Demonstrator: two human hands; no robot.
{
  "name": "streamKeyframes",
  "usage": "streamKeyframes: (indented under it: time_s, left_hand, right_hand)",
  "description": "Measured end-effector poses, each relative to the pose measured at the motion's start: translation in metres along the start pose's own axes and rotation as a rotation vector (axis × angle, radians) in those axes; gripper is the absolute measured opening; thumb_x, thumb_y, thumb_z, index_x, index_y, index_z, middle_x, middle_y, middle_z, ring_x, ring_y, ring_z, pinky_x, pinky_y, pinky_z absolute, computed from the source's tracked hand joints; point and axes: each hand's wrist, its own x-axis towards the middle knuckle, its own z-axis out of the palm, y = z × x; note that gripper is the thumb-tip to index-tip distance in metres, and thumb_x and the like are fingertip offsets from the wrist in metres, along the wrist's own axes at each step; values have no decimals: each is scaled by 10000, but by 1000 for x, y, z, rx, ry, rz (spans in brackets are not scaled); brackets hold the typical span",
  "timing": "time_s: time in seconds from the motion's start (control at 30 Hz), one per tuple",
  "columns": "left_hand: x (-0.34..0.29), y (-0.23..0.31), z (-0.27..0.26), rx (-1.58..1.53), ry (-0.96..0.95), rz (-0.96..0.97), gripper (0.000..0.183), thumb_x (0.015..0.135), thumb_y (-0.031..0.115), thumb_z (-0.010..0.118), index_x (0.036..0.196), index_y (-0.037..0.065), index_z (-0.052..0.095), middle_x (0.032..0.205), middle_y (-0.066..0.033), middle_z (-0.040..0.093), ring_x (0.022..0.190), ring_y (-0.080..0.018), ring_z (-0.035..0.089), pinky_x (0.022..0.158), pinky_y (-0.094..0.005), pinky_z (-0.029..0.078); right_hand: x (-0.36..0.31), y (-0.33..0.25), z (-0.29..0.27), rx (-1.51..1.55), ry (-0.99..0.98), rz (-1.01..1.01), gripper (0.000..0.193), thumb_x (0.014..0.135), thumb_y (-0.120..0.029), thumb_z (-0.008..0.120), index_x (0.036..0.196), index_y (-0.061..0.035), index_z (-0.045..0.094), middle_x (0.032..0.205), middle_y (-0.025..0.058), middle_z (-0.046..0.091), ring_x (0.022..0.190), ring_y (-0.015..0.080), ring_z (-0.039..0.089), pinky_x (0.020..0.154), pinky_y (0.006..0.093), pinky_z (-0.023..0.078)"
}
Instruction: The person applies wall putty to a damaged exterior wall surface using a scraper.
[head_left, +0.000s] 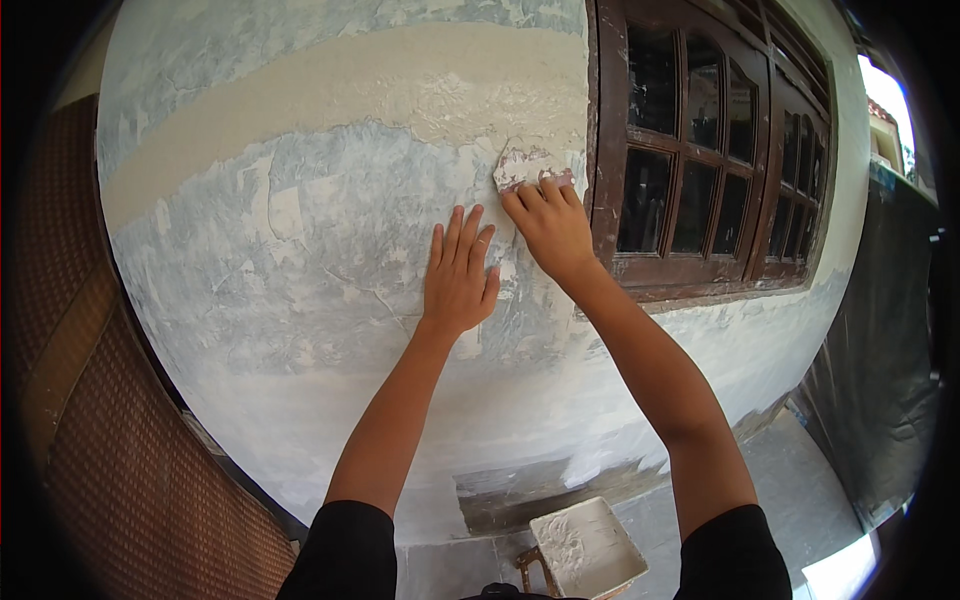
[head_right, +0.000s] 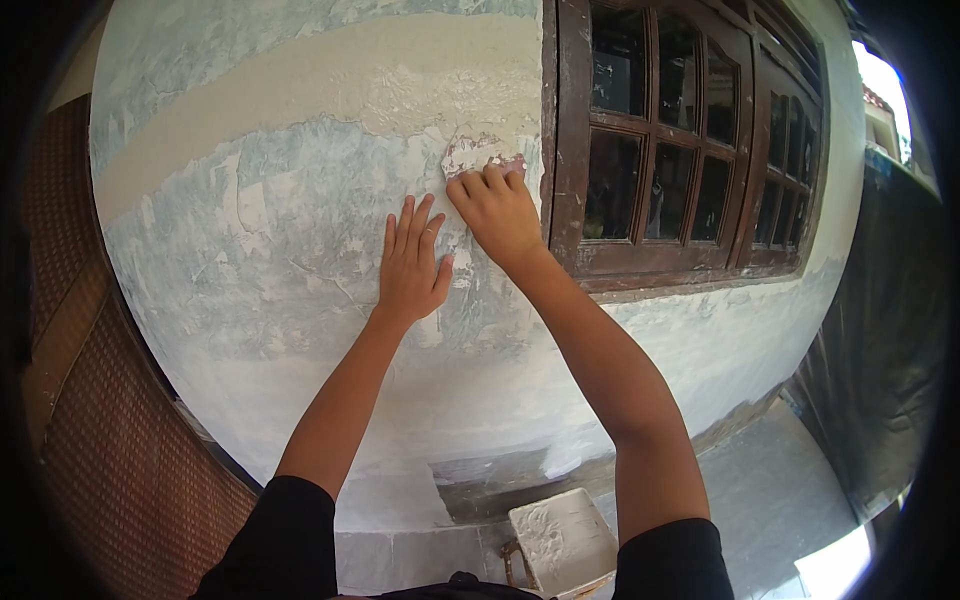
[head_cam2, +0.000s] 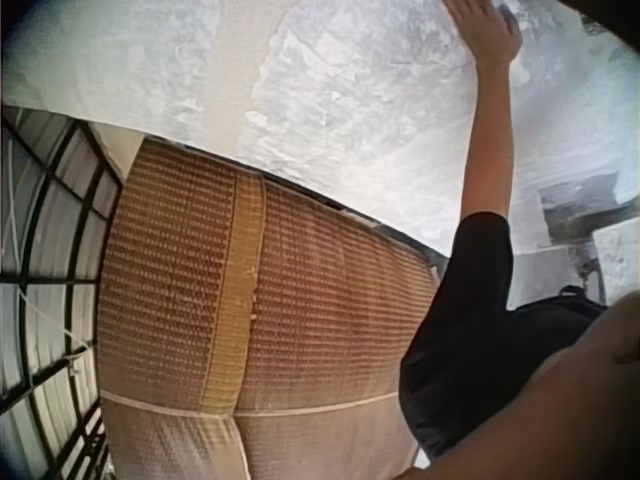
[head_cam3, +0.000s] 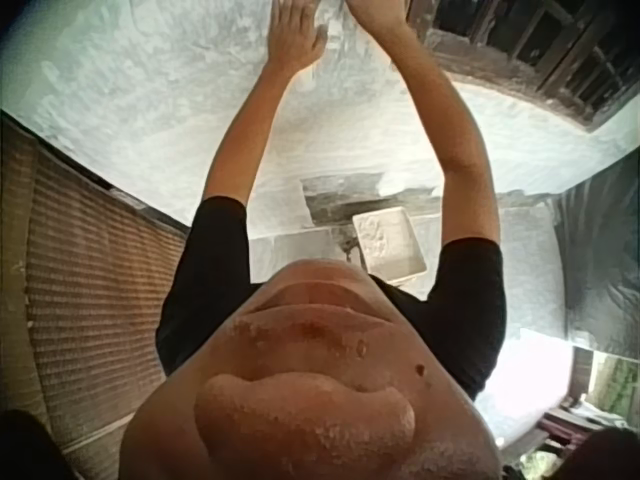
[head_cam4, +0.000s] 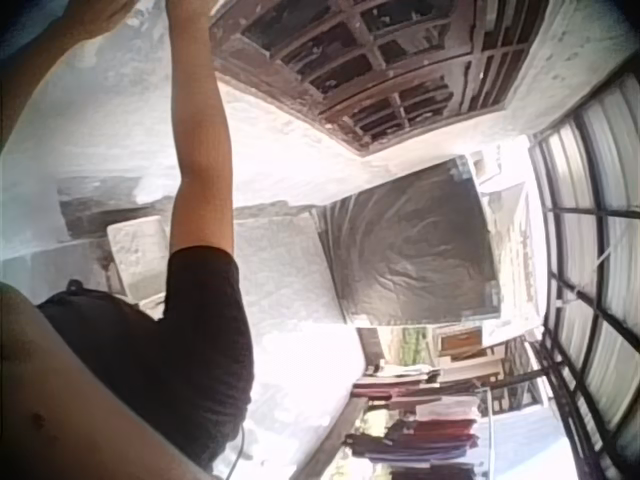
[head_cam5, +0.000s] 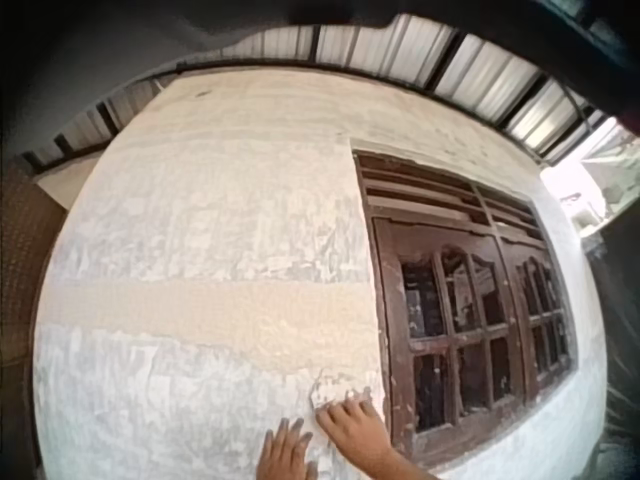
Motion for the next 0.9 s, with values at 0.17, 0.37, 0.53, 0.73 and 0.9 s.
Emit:
streamKeyframes:
  time_s: [0.17,0.37,0.53,0.73,0.9]
  left_hand:
    - [-3,-5,7,-3,58,38,511,863,211,541,1322,18,425,1532,-185,305,1435,-393,236,1159,-562,146]
    - [-6,-7,9,34,73,51,483,862,250,548,1278,16,477,1523,-189,330,1426,-396,267,1152,-549,181]
    - [-7,-9,11,43,105,69,481,877,269,515,1299,47,452,1521,-190,330,1422,-373,285,1165,-508,195]
    - [-15,-13,21,-7,251,85,425,905,264,494,1266,43,446,1435,-203,388,1395,-391,319,1154,-537,207]
    - [-17,-13,24,-16,318,93,404,904,256,496,1243,41,451,1374,-191,416,1372,-396,346,1149,-541,218]
  right_hand:
    - [-11,-4,4,-3,-17,-3,236,767,-152,625,995,-113,579,897,15,576,877,201,565,720,341,434]
    - [-20,-10,-21,75,61,28,208,757,-142,637,961,-117,607,896,14,574,860,205,565,713,347,445]
    - [4,-19,-29,138,116,29,184,719,-98,654,897,-115,611,874,5,591,812,204,565,710,337,450]
    - [24,-36,-4,152,52,15,218,685,-113,664,894,-104,603,901,17,588,834,205,559,718,336,453]
    - [16,-40,-1,177,16,14,230,679,-103,669,897,-100,598,875,24,575,815,215,556,710,352,456]
